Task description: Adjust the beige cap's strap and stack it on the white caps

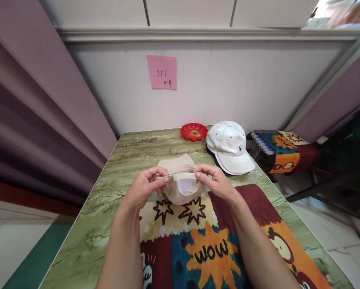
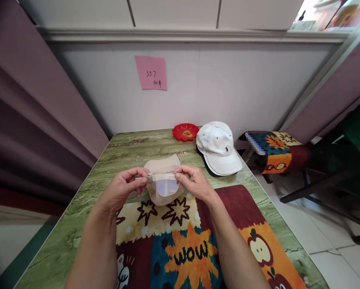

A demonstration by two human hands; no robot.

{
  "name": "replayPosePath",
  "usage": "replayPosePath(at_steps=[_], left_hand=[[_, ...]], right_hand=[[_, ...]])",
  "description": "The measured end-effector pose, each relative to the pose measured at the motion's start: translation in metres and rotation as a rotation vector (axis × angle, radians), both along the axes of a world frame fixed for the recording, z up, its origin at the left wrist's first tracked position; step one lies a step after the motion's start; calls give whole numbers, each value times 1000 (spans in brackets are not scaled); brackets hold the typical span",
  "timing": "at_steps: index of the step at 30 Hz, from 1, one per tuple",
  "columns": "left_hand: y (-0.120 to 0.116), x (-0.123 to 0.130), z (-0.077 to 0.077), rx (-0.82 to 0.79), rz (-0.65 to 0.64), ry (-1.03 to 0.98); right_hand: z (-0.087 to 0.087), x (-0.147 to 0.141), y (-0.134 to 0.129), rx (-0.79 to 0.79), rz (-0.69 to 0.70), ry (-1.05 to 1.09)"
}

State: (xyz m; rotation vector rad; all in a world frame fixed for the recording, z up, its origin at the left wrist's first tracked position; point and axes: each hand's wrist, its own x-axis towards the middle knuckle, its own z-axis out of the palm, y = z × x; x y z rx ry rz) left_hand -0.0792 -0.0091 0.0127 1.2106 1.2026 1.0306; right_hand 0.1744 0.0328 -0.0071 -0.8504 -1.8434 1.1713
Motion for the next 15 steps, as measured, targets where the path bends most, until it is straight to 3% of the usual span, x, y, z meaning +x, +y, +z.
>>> replayPosePath(at_steps=[5, 15], left_hand=[[0, 2, 0, 17, -46, -12], [0, 13, 1, 58, -165, -27]], right_hand=[[2, -5, -3, 36, -81, -72], [6, -14, -10, 76, -65, -109]])
